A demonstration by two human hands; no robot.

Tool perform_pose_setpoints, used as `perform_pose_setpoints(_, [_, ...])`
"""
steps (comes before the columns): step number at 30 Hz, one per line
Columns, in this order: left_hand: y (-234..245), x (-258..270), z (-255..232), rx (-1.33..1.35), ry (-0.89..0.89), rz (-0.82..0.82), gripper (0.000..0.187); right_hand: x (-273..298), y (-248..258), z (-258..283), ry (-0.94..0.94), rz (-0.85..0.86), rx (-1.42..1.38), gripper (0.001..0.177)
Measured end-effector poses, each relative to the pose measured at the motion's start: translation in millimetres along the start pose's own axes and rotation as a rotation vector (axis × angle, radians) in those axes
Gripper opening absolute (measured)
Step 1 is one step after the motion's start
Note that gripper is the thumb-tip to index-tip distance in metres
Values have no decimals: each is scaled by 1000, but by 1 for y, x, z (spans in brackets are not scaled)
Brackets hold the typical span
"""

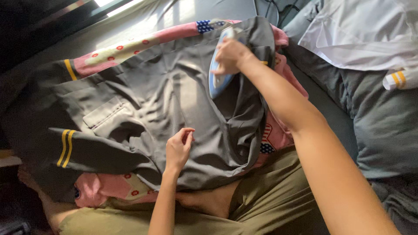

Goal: The person irons a gray garment on a padded surface, moving the iron across different sections and turning the item over to press the other side.

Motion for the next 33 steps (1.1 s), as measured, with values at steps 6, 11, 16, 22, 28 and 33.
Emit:
perform_pose_setpoints(6, [32, 19, 29, 0, 25, -42, 19, 2, 45, -70, -576, 34, -446, 71])
perform_pose_setpoints(11, [59, 38, 48, -74, 107, -98, 21, 9, 78, -32, -599, 30, -900, 51])
perform_pose_setpoints(16, [78, 61, 49, -286, 6, -167, 18, 30, 19, 80, -976, 299, -1462, 40])
perform_pose_setpoints(22, [81, 82, 24, -528, -243, -151, 13, 34, -25, 164, -1117, 369, -913, 52])
perform_pose_setpoints(28, [44, 122, -2, -506, -419, -32, 14, -15, -58, 123, -1265, 270, -841, 56])
perform_pose_setpoints(33, [62, 129, 20, -528, -293, -91, 14, 25, -61, 151, -1150, 215, -884, 55])
Point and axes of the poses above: each hand's wrist, its own x-axis away from the middle knuckle, its own y-axis out of the back of the hand, z = x × y, the point moved 8 cm from there along -x, towards the middle knuckle, and after that the axes turned 11 degrees about -y, right-handed, at the moved point
